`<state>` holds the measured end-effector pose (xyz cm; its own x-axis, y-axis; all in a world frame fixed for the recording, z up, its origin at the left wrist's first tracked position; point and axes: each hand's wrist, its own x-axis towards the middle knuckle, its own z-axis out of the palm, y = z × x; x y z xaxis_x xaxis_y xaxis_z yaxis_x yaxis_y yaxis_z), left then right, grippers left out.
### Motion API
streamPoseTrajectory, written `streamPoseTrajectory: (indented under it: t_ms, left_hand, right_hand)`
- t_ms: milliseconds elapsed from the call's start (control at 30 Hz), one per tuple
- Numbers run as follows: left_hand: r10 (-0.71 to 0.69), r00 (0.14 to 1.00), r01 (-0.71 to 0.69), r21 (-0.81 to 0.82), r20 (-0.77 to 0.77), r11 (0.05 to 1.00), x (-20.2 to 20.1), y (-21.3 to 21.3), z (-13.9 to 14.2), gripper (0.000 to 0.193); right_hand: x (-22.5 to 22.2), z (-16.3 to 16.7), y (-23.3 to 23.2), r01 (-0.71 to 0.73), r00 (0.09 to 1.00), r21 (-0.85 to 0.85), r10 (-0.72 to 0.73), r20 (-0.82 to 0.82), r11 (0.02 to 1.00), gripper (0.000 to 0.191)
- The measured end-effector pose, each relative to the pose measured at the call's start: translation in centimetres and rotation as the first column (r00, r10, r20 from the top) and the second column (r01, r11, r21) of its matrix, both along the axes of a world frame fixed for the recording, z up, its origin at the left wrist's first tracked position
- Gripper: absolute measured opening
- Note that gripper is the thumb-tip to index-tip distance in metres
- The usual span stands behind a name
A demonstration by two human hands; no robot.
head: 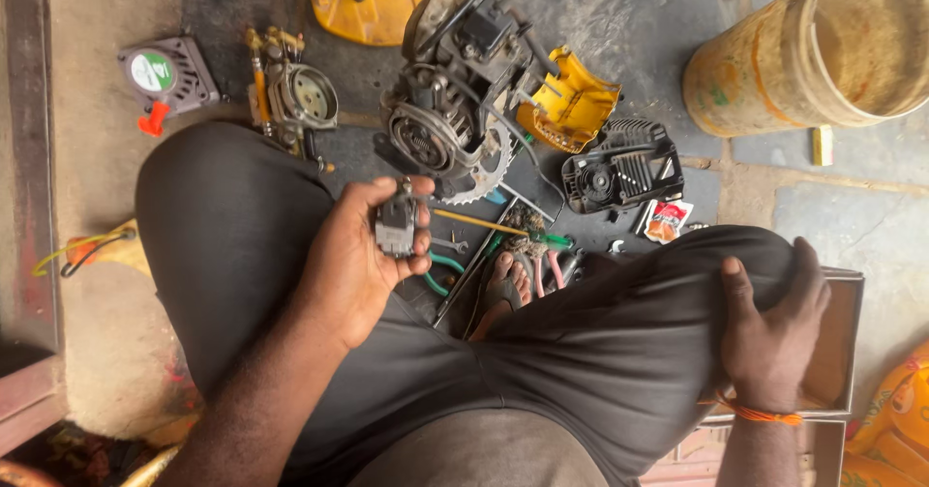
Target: The person sits on the floor and disassembles a small engine component using pliers, a wrench, and a screwdriver. They remove a bolt and screw, then use a screwdriver to adjust internal parts of the component.
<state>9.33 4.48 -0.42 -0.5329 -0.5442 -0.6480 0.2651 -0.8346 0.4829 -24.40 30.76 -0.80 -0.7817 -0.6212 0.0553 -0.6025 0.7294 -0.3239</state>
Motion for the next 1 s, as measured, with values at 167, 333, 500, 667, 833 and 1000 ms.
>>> streamPoseTrajectory:
  t_ms: [167,333,500,667,833,1000]
  left_hand:
    - [0.013,1.000,-0.014,-0.050,-0.019,0.999,-1.3,0.7,-0.5,0.034]
    - [-0.146,0.985,0.172,-0.408,0.095,0.896,-2.6,2.5,0.5,0.035]
    - [-0.247,0.968,0.204,-0.683,0.036,0.701,-3.7,3.7,2.0,0.038]
    - [-0.219,0.974,0.182,-0.784,0.060,0.594,-4.3,4.6,2.5,0.038]
    - [-0.186,0.979,0.182,-0.764,0.083,0.619,-4.7,5.2,1.5,0.039]
    - [-0.160,0.987,0.139,-0.552,0.011,0.822,-5.1,5.1,0.6,0.039]
  right_hand:
    - [1.0,0.4,-1.9,-0.048,0.999,-0.117,0.045,-0.028,0.992,0.075]
    - [6.0,3.4,-4.1,-0.173,0.984,-0.299,0.152,-0.093,0.939,0.044]
    - [12.3,5.4,-8.1,-0.089,0.595,-0.604,0.528,0.605,0.792,0.051]
    - [14.4,4.3,-10.9,0.258,-0.026,-0.476,0.499,0.866,0.841,0.074]
    - [15.6,3.3,-11.7,0.265,-0.127,-0.476,0.519,0.845,0.839,0.082]
    - [14.9,3.8,-13.0,0.182,-0.045,-0.518,0.533,0.845,0.836,0.070]
